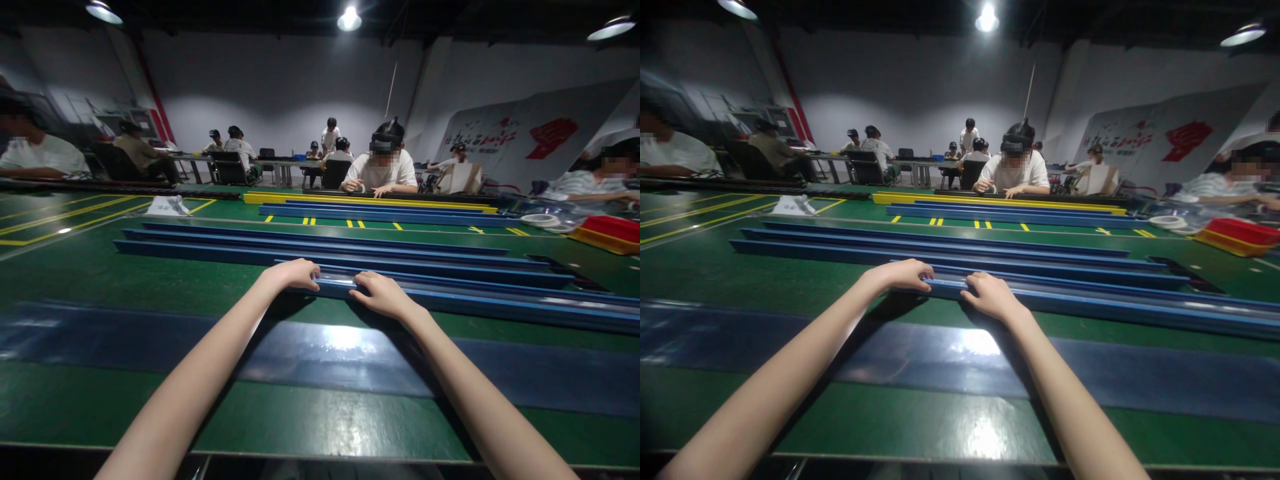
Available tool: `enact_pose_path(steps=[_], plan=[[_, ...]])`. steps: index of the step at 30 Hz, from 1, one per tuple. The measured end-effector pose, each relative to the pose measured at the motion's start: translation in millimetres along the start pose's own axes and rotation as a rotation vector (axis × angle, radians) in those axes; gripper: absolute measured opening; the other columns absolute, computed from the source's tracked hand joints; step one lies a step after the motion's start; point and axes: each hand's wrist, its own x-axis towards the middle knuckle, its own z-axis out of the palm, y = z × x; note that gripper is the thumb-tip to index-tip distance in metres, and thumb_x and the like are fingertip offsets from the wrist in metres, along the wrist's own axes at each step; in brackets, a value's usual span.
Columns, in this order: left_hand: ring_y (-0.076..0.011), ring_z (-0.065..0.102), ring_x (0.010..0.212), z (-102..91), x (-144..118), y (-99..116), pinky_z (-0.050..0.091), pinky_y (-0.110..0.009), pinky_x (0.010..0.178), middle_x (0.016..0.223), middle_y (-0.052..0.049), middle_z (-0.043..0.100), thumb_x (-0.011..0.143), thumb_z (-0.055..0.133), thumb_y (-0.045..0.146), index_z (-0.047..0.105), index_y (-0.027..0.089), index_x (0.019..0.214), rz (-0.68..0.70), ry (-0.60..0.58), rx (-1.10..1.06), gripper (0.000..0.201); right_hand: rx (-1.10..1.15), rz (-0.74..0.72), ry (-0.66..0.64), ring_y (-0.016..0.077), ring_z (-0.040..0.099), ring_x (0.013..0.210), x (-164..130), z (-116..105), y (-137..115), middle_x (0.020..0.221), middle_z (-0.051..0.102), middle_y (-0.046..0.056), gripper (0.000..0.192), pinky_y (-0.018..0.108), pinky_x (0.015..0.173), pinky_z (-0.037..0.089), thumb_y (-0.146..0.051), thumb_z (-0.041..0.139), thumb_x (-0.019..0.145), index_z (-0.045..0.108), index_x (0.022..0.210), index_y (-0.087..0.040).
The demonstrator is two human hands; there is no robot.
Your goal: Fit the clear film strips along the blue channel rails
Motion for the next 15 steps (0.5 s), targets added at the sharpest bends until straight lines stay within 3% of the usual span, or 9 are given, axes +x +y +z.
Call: enact_pose_path(steps=[15], plan=[[-0.0177,0.057,0.092,-4.1,-1,-6,0.042,-0.021,0.073,0.108,-0.004,0.062,0.072,0.057,0.044,0.057,0.020,0.108,-0.052,-0.028,0.017,0.043,-0.118,0.035,0.008,0.0187,0.054,0.094,-14,4,3,0.103,0.060,0.009,0.028,0.025,0.072,0.037,-0.034,0.037,0.087,0.055,0.101,-0.018]])
